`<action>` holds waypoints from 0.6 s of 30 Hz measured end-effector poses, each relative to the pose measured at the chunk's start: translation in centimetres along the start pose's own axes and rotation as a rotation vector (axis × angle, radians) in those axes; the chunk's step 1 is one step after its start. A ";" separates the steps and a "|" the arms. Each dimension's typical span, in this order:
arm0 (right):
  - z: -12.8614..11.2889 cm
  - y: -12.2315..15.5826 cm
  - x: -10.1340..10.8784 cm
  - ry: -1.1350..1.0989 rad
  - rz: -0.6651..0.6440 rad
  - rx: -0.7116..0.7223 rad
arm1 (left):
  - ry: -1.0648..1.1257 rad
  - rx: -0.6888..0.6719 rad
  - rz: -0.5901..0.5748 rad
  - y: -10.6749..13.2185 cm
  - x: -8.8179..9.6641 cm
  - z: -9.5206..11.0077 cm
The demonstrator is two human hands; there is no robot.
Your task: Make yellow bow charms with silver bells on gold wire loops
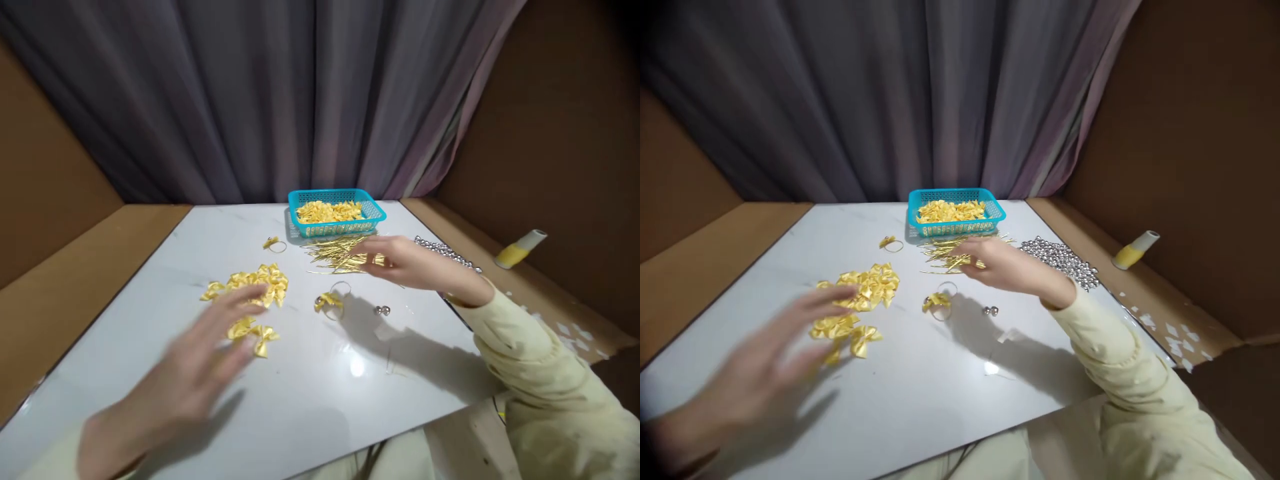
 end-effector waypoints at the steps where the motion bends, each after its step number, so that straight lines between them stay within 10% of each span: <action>1: 0.7 1.1 1.0 -0.019 0.031 -0.032 | -0.034 -0.100 -0.063 -1.8 -1.2 -0.1; 7: 7.4 8.1 3.0 -0.023 0.096 -0.260 | -0.214 -0.631 -0.114 -8.4 -6.1 1.2; 18: 16.0 13.2 0.4 -0.058 0.302 -0.522 | -0.110 -0.730 -0.127 -12.8 -8.2 4.7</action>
Point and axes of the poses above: each hand's wrist, its own y-axis away from the middle knuckle, its own x-axis out of the back of the hand, z = x × y, the point moved 1 cm from there along -y, towards the middle knuckle, and after that the axes turned 8 degrees about -x, right-handed, at the moved point
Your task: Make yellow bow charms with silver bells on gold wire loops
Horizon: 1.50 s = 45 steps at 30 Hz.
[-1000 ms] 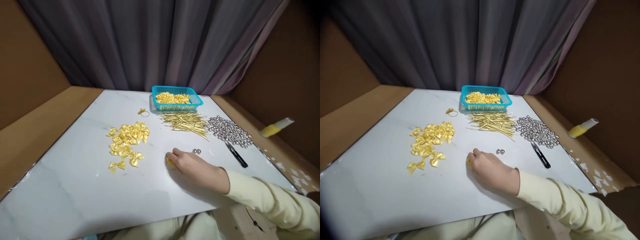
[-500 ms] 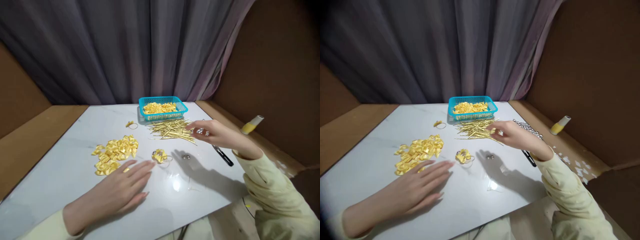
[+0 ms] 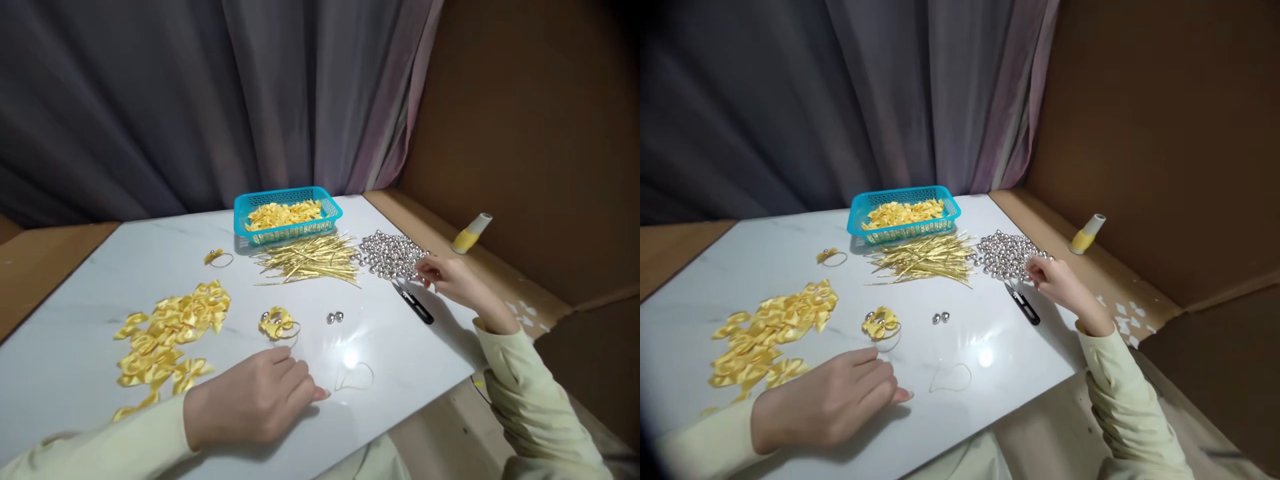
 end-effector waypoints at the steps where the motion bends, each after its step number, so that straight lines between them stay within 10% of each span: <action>1: -0.2 0.4 -0.2 -0.009 0.004 -0.001 | 0.022 -0.005 -0.005 0.1 0.0 0.3; 5: -3.2 3.1 -2.2 -0.075 -0.094 0.048 | 0.148 0.030 -0.074 0.5 -0.6 0.8; 12: -9.4 8.3 -7.5 -0.247 -0.290 0.223 | 0.289 0.509 -0.346 -2.5 -2.4 0.4; 26: -8.2 12.1 -8.9 -0.453 -0.006 -0.119 | 0.238 0.458 -0.592 -4.4 -3.2 0.8; 32: -8.5 12.8 -8.8 -0.651 0.064 -0.275 | 0.367 0.443 -0.457 -5.3 -2.0 1.0; 37: -10.4 12.2 -8.2 -0.973 0.119 -0.338 | 1.043 0.686 -0.160 -6.0 -2.7 0.7; 45: -13.2 11.5 -8.3 -1.258 0.260 -0.330 | 1.397 0.744 0.174 -6.5 -1.3 0.2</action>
Point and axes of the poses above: each hand's wrist, its own y-axis away from the middle knuckle, its own x-axis out of the back of the hand, z = x × y, the point moved 1 cm from there along -y, towards the middle knuckle, and after that the axes turned 8 degrees about -x, right-handed, at the moved point
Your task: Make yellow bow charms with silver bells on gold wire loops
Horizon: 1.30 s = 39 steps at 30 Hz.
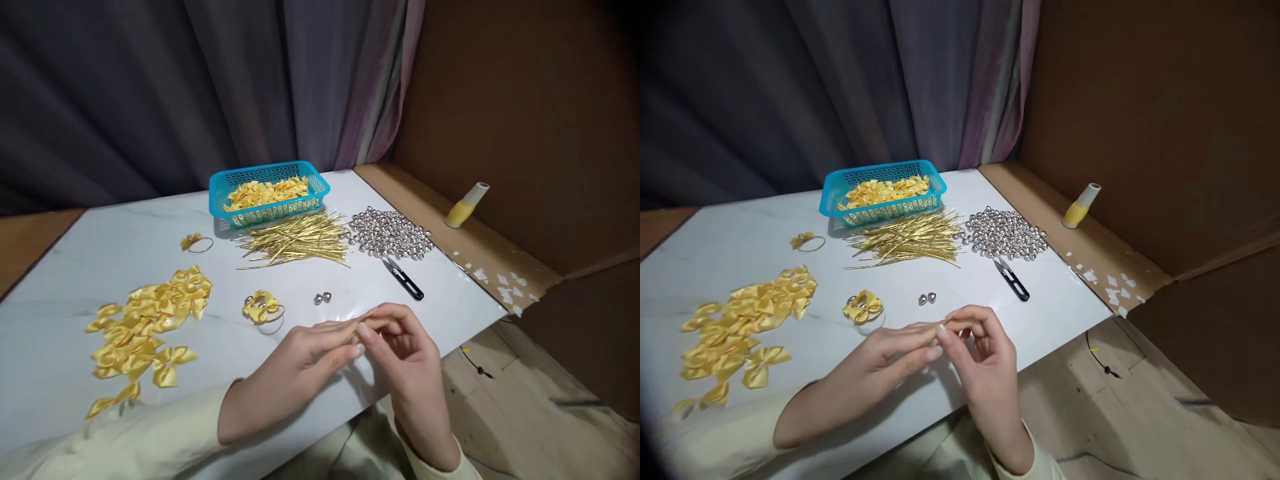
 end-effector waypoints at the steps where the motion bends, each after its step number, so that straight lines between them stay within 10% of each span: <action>1: 0.0 0.1 -0.3 0.001 0.022 0.017 | 0.020 0.028 0.042 0.3 0.1 0.2; 7: 0.0 0.5 -1.9 -0.082 0.061 0.052 | 0.220 0.258 0.227 1.8 0.5 -0.3; 21: -0.8 -1.6 -2.7 -0.498 -0.155 -0.235 | 0.212 0.361 0.040 2.5 0.8 0.4; 39: 0.4 -0.9 -3.5 -0.138 -0.032 0.047 | 0.261 0.320 0.122 1.3 2.9 1.7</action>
Point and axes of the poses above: each hand's wrist, its own y-axis away from the middle knuckle, its own x-axis out of the back of the hand, z = x × y, the point moved 1 cm from there along -y, towards the middle knuckle, and after that the axes turned 8 degrees about -x, right-handed, at the moved point
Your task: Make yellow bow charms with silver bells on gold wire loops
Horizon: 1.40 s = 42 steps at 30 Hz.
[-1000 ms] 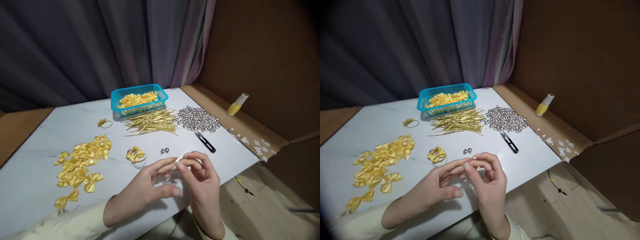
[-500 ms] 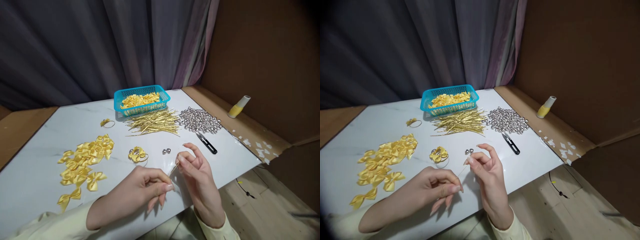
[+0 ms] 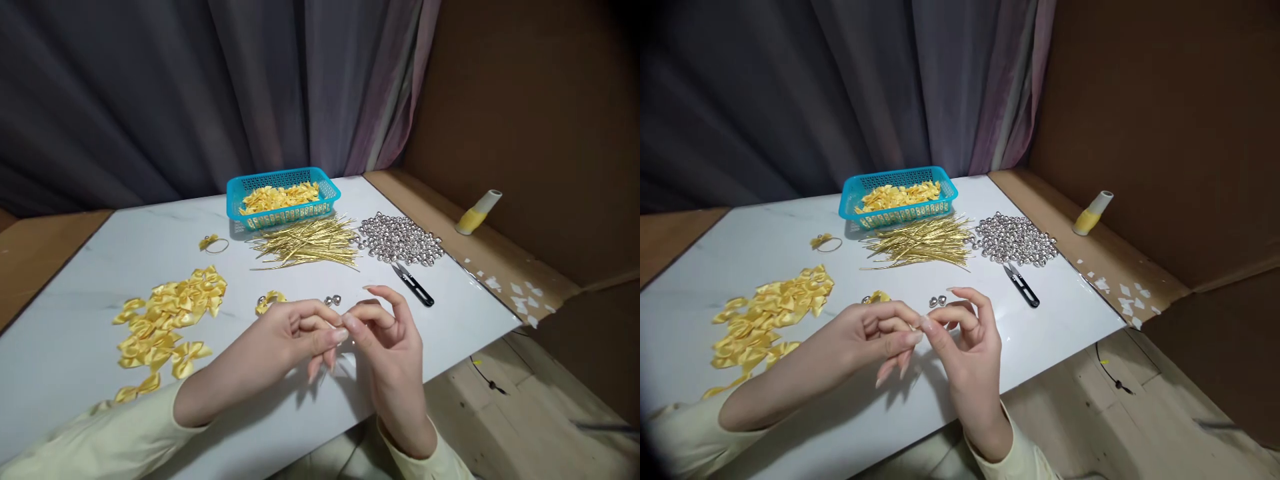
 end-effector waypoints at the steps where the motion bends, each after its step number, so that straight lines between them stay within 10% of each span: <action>1: 0.0 -0.1 0.1 0.010 0.022 0.025 | -0.007 0.003 0.007 0.0 0.1 0.0; 6: -0.9 -0.8 1.4 0.191 0.055 0.217 | -0.021 -0.005 0.007 0.3 0.3 0.2; 18: -2.9 -0.8 2.7 0.900 -0.420 0.422 | 0.039 0.033 -0.064 0.2 0.2 0.2; 32: -2.1 -1.1 1.9 0.871 -0.411 0.598 | 0.073 0.136 -0.111 0.2 0.1 0.4; 42: -1.7 -0.8 1.6 0.734 -0.305 0.549 | 0.231 -0.084 0.004 0.3 -0.2 -0.1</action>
Point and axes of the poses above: each hand's wrist, its own y-axis away from the middle knuckle, its own x-axis out of the back of the hand, z = x × y, the point moved 1 cm from there along -y, towards the middle knuckle, and after that the axes turned 8 degrees about -x, right-handed, at the moved point
